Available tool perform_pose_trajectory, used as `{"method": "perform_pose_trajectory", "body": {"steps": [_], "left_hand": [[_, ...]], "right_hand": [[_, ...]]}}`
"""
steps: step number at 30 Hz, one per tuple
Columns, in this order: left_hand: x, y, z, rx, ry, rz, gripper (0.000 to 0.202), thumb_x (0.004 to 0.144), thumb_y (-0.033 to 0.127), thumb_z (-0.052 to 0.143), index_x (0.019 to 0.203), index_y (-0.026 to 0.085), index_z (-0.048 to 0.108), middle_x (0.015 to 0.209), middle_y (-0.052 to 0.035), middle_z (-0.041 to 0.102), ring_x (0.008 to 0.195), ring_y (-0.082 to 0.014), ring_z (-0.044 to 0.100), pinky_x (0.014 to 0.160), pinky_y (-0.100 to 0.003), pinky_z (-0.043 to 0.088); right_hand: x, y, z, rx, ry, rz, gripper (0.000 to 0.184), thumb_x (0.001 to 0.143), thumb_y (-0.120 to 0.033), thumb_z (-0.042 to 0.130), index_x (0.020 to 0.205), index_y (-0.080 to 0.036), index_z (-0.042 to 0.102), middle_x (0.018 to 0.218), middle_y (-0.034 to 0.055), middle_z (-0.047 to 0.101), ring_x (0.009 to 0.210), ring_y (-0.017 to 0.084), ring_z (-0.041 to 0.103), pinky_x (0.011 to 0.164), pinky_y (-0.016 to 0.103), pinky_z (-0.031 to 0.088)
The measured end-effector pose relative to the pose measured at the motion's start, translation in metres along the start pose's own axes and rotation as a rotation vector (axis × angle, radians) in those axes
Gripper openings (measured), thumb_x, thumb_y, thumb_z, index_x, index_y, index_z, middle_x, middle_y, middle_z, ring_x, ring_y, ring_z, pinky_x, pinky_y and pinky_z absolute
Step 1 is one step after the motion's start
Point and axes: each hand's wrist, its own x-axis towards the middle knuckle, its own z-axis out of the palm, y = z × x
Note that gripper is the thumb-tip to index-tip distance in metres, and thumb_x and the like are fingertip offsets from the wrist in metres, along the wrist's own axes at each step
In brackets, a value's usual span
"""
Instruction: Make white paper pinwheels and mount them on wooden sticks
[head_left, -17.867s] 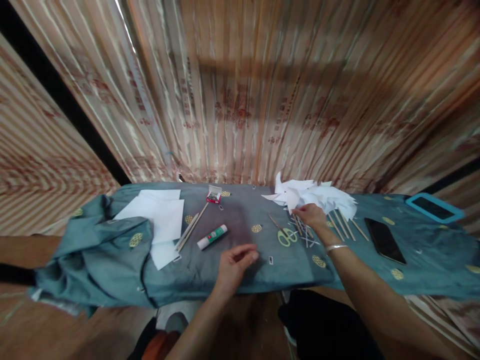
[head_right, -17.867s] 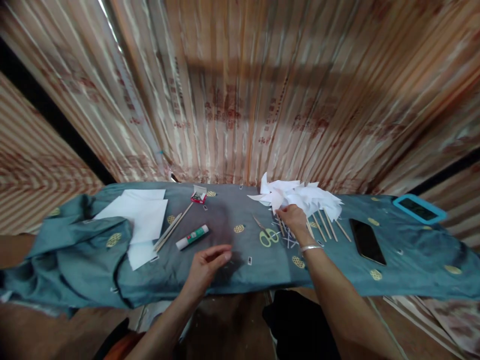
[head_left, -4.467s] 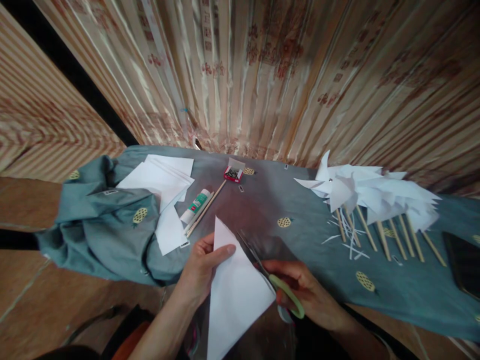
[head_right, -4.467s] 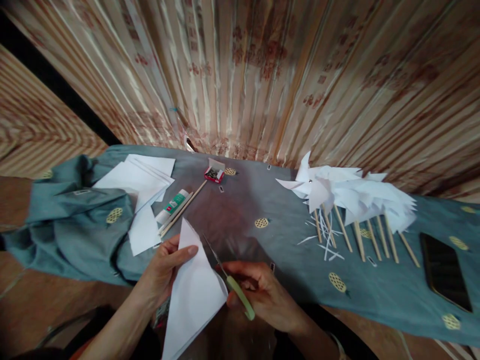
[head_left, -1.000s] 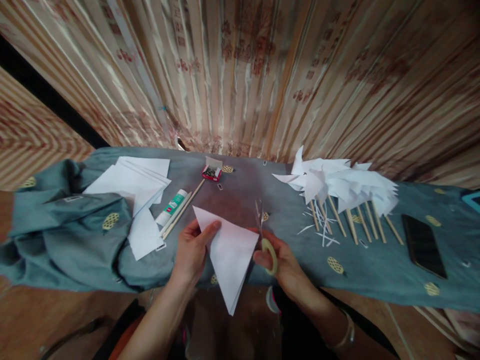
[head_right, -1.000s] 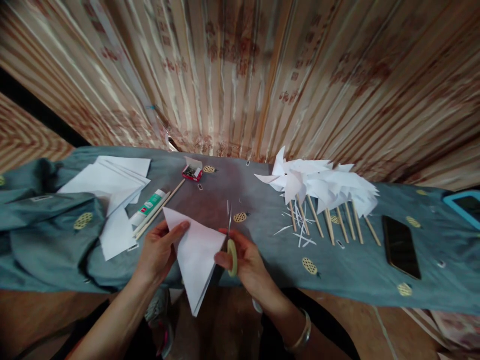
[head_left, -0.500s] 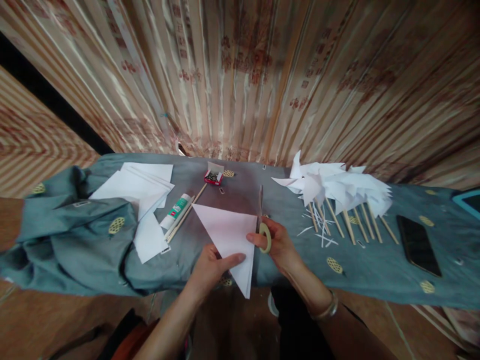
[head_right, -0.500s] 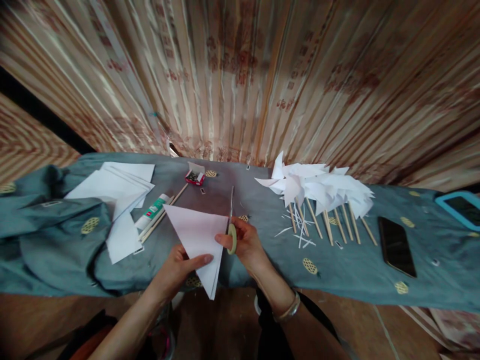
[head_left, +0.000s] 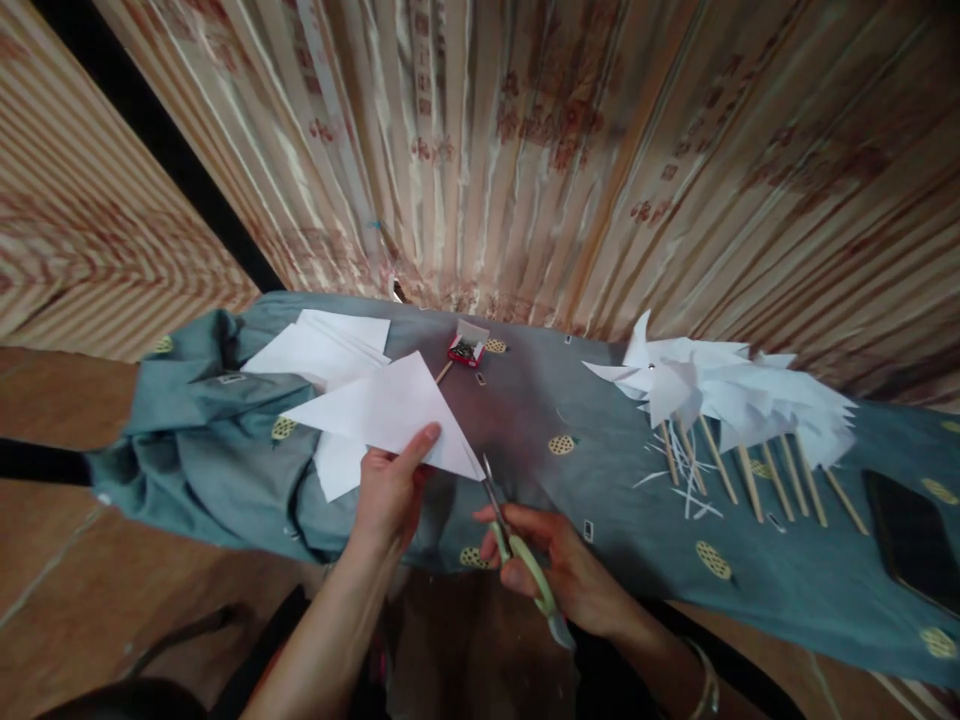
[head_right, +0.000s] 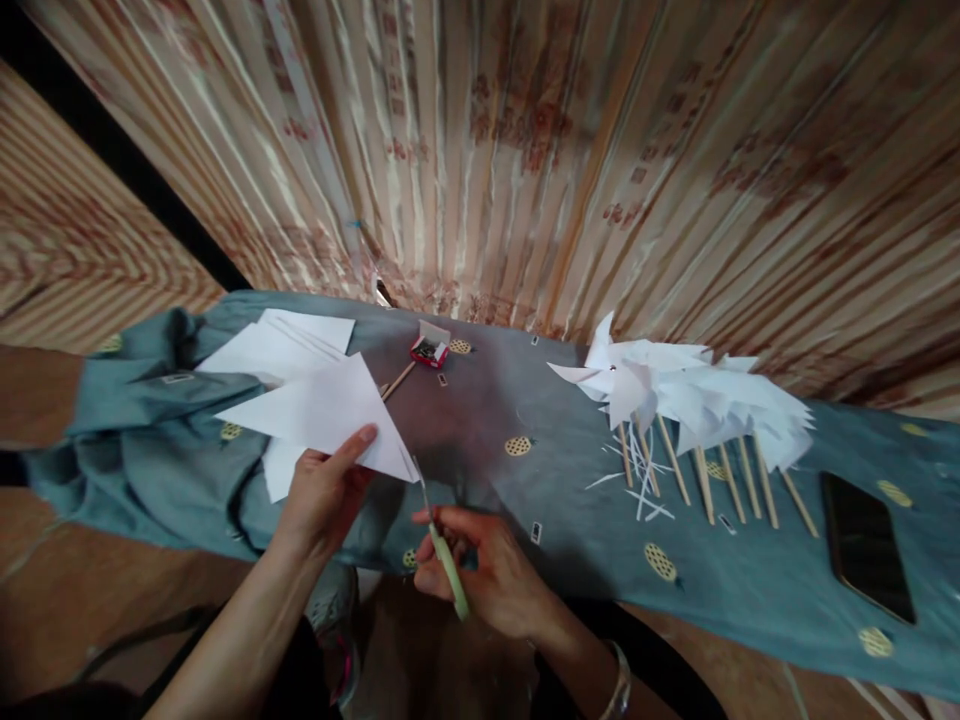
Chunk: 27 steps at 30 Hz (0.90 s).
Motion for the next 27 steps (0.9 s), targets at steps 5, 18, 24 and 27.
{"method": "perform_pose_trajectory", "body": {"steps": [5, 18, 24, 27], "left_hand": [[0.001, -0.004, 0.000, 0.022, -0.046, 0.024, 0.047, 0.047, 0.025, 0.089, 0.089, 0.013, 0.071, 0.083, -0.0068, 0.076, 0.080, -0.0243, 0.071, 0.078, -0.037, 0.056], [-0.002, -0.013, 0.003, 0.059, -0.083, 0.002, 0.044, 0.051, 0.022, 0.087, 0.092, 0.014, 0.071, 0.085, -0.0053, 0.075, 0.070, -0.0166, 0.067, 0.071, -0.031, 0.056], [-0.002, -0.014, 0.004, 0.076, -0.084, 0.004, 0.047, 0.050, 0.023, 0.087, 0.093, 0.014, 0.071, 0.084, -0.0055, 0.075, 0.072, -0.0176, 0.067, 0.071, -0.032, 0.056], [-0.003, -0.014, 0.004, 0.083, -0.083, 0.014, 0.046, 0.051, 0.024, 0.087, 0.094, 0.016, 0.070, 0.087, -0.0061, 0.075, 0.075, -0.0185, 0.068, 0.071, -0.032, 0.056]], "right_hand": [[-0.001, -0.004, 0.002, 0.048, -0.036, 0.023, 0.059, 0.070, -0.062, 0.069, 0.107, -0.015, 0.066, 0.077, 0.0011, 0.063, 0.065, 0.012, 0.055, 0.065, 0.028, 0.044], [-0.002, -0.002, -0.005, 0.037, 0.004, 0.041, 0.062, 0.068, -0.065, 0.069, 0.106, -0.015, 0.066, 0.075, -0.0002, 0.061, 0.063, 0.011, 0.052, 0.064, 0.028, 0.040], [-0.003, -0.002, -0.006, 0.046, 0.015, 0.055, 0.062, 0.068, -0.063, 0.071, 0.107, -0.015, 0.066, 0.075, -0.0006, 0.059, 0.065, 0.011, 0.051, 0.064, 0.028, 0.040], [-0.003, -0.002, -0.006, 0.038, 0.016, 0.060, 0.063, 0.068, -0.064, 0.070, 0.108, -0.015, 0.066, 0.076, -0.0005, 0.059, 0.065, 0.011, 0.051, 0.064, 0.028, 0.040]]}}
